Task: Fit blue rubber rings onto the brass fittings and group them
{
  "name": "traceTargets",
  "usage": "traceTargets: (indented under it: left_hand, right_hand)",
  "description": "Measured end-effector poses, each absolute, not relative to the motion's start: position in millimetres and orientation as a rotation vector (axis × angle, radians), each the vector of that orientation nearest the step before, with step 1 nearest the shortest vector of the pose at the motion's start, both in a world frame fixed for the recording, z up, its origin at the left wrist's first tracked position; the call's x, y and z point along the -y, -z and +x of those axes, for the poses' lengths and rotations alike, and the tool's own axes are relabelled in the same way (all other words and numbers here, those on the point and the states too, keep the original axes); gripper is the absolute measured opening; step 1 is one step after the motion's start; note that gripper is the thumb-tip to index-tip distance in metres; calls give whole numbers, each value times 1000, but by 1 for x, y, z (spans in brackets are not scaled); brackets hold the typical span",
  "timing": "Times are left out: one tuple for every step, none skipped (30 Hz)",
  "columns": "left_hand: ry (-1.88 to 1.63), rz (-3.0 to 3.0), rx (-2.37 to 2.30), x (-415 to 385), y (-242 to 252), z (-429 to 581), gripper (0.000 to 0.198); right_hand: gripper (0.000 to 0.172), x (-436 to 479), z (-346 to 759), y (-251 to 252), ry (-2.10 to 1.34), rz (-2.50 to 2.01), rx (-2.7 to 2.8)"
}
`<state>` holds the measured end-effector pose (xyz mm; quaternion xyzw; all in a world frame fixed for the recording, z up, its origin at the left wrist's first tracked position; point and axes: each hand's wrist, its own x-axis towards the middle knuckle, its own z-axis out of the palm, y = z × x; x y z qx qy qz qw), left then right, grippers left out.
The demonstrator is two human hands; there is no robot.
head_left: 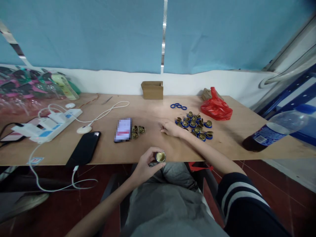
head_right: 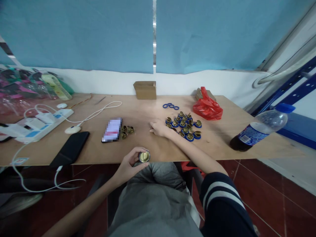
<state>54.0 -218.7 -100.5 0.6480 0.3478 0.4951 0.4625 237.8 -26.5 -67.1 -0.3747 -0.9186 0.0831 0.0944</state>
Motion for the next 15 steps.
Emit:
traceTargets:
  left_hand:
    - [-1217,1593,-856,219,100,54,32]
    - [-1218,1592,-857,219,100,54,31]
    - [-1219,1589,-858,219,101,54,31]
    - [-1221,1587,-858,219,101,55,31]
    - [-1223,1584,-859,218,102,55,31]
    - [-1223,1585,-860,218,103,55,32]
    - [-1222,1587,-861,218,103,55,32]
    - [-1221,1590,-861,217,104,55,32]
    - [-1221,1594,-860,217,104,55,32]
    - [-1220,1596,-860,217,104,54,32]
    - [-1219,1598,-859,217,104,54,32]
    - [-1218,1599,-859,217,104,54,32]
    - [-1216,1601,-858,217,104,54,31]
    - [-1213,1603,-858,218,104,54,31]
    - [-1213,1605,-859,218,104,53,31]
  right_hand:
    - [8,28,238,68,-242,-1105,2709]
    - [9,28,239,69,-238,-1097,2696]
    - [10,29,239,69,-237,-1089,2684]
    - [10,30,240,70,-239,-1078,2674]
    - [9,30,240,70,-241,-1068,2665]
    - [8,31,239,71,-241,-1061,2654]
    - [7,31,239,72,-241,-1057,2641]
    - [7,31,238,73,-242,-1057,2628]
    - [8,32,237,74,-244,-1060,2615]
    - [8,32,237,74,-248,-1066,2603]
    - [8,32,236,75,-256,-1075,2594]
    - [7,32,235,74,-267,-1085,2586]
    - [7,32,235,74,-281,-1093,2582]
    - [7,32,235,72,-298,-1097,2581]
    - [7,33,236,71,-321,-1098,2585]
